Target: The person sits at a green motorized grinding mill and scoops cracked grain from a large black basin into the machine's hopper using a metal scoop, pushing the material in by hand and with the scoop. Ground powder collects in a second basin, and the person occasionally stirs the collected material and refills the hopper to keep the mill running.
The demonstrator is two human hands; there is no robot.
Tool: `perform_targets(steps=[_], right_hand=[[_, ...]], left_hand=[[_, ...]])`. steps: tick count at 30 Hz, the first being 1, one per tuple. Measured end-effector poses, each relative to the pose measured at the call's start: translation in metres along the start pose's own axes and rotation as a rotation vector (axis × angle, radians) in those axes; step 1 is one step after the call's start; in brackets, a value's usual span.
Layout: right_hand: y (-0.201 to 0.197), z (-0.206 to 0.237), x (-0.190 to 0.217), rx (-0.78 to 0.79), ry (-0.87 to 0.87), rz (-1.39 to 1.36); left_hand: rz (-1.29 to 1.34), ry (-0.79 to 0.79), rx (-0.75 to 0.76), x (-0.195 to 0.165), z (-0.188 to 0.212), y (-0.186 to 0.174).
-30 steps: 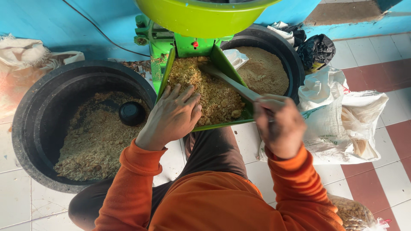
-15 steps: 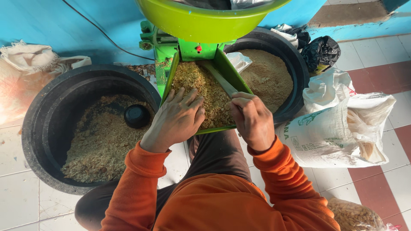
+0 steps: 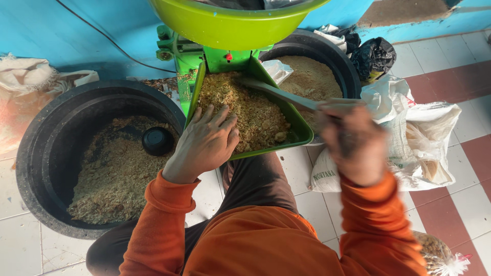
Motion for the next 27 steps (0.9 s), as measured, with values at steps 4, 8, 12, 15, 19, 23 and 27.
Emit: perform_targets(steps=[4, 8, 12, 15, 19, 23, 27], right_hand=[[-0.029, 0.001, 0.002, -0.004, -0.04, -0.081], [-0.001, -0.001, 0.016, 0.028, -0.125, 0.147], [0.035, 0.002, 0.019, -0.014, -0.186, 0.174], [0.06, 0.007, 0.013, -0.019, -0.139, 0.141], [0.081, 0.008, 0.011, 0.009, -0.139, 0.119], [0.082, 0.006, 0.013, 0.043, -0.104, 0.085], [0.076, 0.007, 0.016, 0.008, -0.064, 0.087]], left_hand=[[-0.017, 0.014, -0.038, 0.001, -0.001, 0.001], [-0.014, 0.009, -0.023, 0.001, -0.001, 0.003], [-0.005, -0.002, -0.019, 0.0, 0.0, 0.001], [-0.008, -0.005, -0.007, 0.0, 0.0, 0.002], [-0.005, -0.014, 0.002, 0.002, 0.0, 0.002], [-0.012, -0.013, 0.01, 0.002, -0.001, 0.002], [-0.024, 0.011, -0.015, 0.0, 0.0, 0.001]])
Point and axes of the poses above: each hand's wrist, its own z-axis away from the middle knuckle, its own y-axis out of the palm, x = y × z, the point moved 6 cm from there along -z, towards the middle knuckle, and after that the axes turned 5 degrees about z, right-handed, at the moved point
